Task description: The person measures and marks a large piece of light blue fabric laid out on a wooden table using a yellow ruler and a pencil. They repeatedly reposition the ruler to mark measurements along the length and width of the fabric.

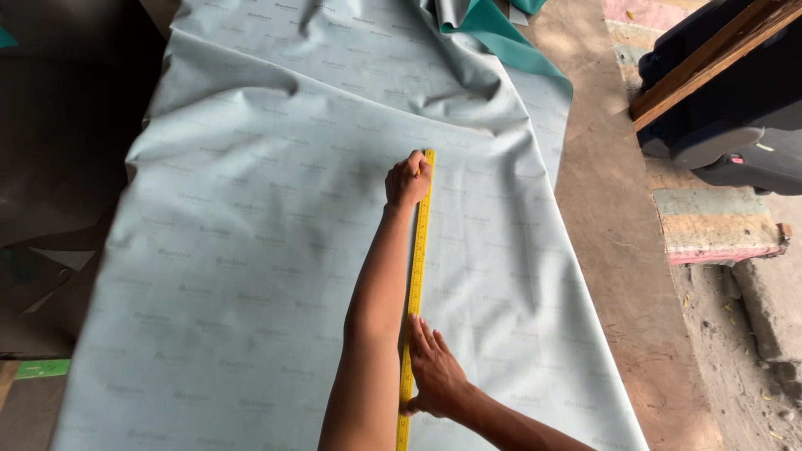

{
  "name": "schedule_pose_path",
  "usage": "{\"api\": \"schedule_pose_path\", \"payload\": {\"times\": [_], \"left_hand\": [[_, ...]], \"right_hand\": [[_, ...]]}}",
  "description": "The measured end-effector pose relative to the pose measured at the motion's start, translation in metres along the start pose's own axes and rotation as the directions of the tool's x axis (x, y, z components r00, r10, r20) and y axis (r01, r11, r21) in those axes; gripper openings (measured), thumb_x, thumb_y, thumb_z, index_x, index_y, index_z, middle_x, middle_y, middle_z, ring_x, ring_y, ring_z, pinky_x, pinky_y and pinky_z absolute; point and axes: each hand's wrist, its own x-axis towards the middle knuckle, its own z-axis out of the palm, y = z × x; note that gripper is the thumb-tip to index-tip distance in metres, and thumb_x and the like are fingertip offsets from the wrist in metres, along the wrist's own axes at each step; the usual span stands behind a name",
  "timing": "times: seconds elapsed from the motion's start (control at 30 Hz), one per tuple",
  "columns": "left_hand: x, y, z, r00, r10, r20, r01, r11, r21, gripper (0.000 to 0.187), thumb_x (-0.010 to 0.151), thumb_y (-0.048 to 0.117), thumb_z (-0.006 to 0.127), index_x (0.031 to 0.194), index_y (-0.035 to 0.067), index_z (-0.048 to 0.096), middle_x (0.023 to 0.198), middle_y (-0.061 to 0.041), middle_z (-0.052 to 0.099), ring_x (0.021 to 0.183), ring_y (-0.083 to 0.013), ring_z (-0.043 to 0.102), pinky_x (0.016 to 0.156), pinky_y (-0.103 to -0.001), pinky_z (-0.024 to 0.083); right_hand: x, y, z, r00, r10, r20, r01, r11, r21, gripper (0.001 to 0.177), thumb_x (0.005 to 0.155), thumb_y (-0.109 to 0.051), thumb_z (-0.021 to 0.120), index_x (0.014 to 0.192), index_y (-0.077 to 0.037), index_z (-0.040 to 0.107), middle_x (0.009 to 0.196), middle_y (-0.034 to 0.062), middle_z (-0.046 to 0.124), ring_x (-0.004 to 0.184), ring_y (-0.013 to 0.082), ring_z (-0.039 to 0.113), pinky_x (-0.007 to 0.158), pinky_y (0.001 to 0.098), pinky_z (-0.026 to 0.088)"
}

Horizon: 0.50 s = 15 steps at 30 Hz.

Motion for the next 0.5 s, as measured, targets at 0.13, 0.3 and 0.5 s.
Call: {"api": "schedule_pose_path", "payload": {"times": [0.13,0.3,0.5], "left_hand": [[-0.1,-0.001,-0.044,0.972,0.209,-0.104,-0.201,0.976,0.085,0.01,0.092,0.018,0.055,0.083,0.015,0.054,0.072,-0.015,0.072,0.067,-0.0499,0.065,0.056,-0.06,0.048],[-0.319,0.021,-0.154,0.988,0.154,-0.034,-0.154,0.988,0.007,0.022,0.099,0.026,0.059,0.079,0.016,0.057,0.066,-0.012,0.069,0.063,-0.0466,0.065,0.053,-0.054,0.045],[-0.613,0.014,-0.204,0.946,-0.136,-0.293,0.092,0.983,-0.16,0.022,0.099,0.016,0.055,0.105,0.01,0.076,0.09,-0.005,0.071,0.078,-0.0207,0.07,0.068,-0.034,0.054]], "right_hand": [[0.003,0.003,0.005,0.999,0.021,0.035,-0.017,0.996,-0.09,0.16,0.071,-0.06,0.101,0.16,0.014,-0.01,0.172,0.029,-0.021,0.161,0.0427,-0.008,0.131,0.0498,0.007],[0.004,0.009,0.014,1.0,0.016,0.0,-0.016,0.993,-0.119,0.16,0.073,-0.064,0.1,0.162,0.01,-0.011,0.173,0.0277,-0.022,0.162,0.0423,-0.005,0.13,0.0516,0.012],[-0.017,0.033,0.063,0.967,-0.107,-0.232,0.092,0.993,-0.075,0.152,0.071,-0.089,0.079,0.166,-0.003,-0.001,0.177,0.012,-0.014,0.163,0.0306,-0.009,0.129,0.0528,0.006]]}}
